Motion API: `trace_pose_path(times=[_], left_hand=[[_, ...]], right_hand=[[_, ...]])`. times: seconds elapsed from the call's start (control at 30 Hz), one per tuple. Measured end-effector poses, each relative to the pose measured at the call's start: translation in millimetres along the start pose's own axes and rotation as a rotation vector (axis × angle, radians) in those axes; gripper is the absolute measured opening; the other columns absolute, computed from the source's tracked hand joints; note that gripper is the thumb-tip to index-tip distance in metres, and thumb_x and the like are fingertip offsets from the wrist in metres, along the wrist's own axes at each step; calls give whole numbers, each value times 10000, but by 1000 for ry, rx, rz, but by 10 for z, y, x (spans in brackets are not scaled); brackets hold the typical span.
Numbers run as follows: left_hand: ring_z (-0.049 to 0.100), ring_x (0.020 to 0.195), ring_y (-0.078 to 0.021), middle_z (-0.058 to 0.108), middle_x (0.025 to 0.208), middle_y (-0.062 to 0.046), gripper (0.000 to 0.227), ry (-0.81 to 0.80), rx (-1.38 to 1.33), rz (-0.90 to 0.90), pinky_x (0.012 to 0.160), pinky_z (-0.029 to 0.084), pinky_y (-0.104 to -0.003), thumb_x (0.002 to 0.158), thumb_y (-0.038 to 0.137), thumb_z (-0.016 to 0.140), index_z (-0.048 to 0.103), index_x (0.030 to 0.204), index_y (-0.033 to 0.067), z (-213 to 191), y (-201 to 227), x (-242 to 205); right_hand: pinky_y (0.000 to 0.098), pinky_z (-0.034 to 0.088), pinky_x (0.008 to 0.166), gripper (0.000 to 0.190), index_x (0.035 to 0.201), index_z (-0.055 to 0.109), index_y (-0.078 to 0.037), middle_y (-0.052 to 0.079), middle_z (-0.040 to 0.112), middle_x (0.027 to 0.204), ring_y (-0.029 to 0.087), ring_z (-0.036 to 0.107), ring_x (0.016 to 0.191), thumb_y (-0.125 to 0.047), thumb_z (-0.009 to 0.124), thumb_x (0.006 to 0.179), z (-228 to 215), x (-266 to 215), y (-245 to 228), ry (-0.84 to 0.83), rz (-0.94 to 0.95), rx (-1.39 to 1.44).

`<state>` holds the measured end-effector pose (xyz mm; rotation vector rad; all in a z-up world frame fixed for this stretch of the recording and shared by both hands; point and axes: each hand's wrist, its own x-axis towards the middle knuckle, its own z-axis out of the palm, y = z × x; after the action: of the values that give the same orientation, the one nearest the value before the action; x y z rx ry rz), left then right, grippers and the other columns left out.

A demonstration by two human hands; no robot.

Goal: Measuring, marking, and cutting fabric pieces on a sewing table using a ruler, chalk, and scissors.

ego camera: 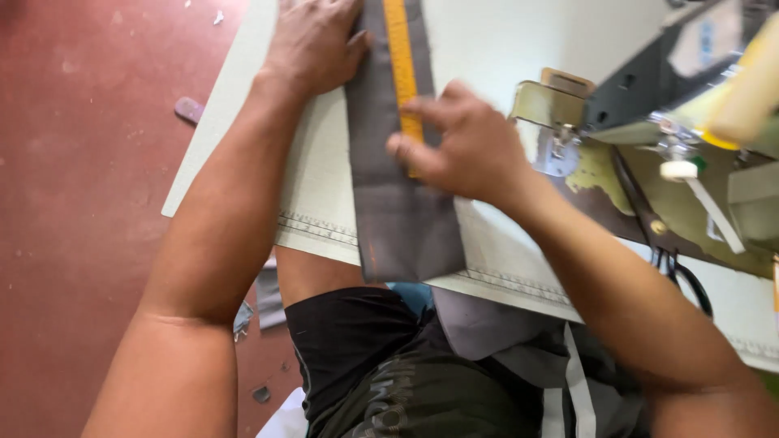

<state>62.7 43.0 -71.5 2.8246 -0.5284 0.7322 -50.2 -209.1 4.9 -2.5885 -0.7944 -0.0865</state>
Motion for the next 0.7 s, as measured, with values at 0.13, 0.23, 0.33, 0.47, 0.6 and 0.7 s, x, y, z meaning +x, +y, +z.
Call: trace_pose_path(times=[0.13, 0.23, 0.33, 0.47, 0.6, 0.7], left_hand=[[580, 1243, -424, 690, 1335, -177, 553, -96, -8, -80, 1039, 165, -775, 1003, 335, 642, 497, 1482, 99, -352, 125, -104], [606, 1213, -406, 731, 1267, -112, 497, -107, 66, -183, 1021, 216, -792, 1048, 392, 564, 553, 1467, 125, -375, 34, -249], [715, 931, -403, 772, 929, -180, 457, -23, 280, -293, 974, 363, -602, 1020, 575, 695, 709, 1315, 226, -320, -121, -279], [680, 992, -402, 752, 1070, -146, 485, -91, 306, -421, 806, 466, -544, 928, 663, 765, 766, 1160, 236, -356, -230, -300], [739, 902, -430, 776, 975, -230, 425, -311, 256, -476, 726, 583, -504, 987, 539, 722, 836, 1067, 138, -397, -302, -332], [702, 904, -377, 769, 916, -153, 347, -339, 81, -527, 773, 507, -468, 1000, 467, 682, 774, 1027, 134, -940, 325, -451]], right_hand=[[575, 557, 485, 713, 1416, 623, -117, 109, 564, 1118, 412, 691, 574, -645, 508, 950, -191, -740, -231, -153, -33, -177], [597, 508, 446, 693, 1322, 680, -181, 86, 555, 1128, 450, 648, 512, -682, 627, 847, -346, -1417, -179, -179, -78, -87], [467, 514, 336, 756, 1401, 587, -284, 20, 564, 1193, 320, 638, 470, -743, 672, 805, -455, -2051, 75, -112, -148, -293], [332, 448, 582, 361, 1251, 720, -153, -13, 695, 999, 194, 582, 663, -101, 729, 894, -713, -2790, 456, 244, -204, -349], [298, 488, 807, 152, 1057, 827, -35, 57, 768, 1002, 154, 578, 692, 112, 827, 1017, -1165, -3486, 676, 565, 192, -212], [352, 508, 959, 240, 1288, 751, 66, 233, 707, 1217, 280, 667, 1048, 155, 673, 1079, -1168, -4477, 1614, 542, 559, 63]])
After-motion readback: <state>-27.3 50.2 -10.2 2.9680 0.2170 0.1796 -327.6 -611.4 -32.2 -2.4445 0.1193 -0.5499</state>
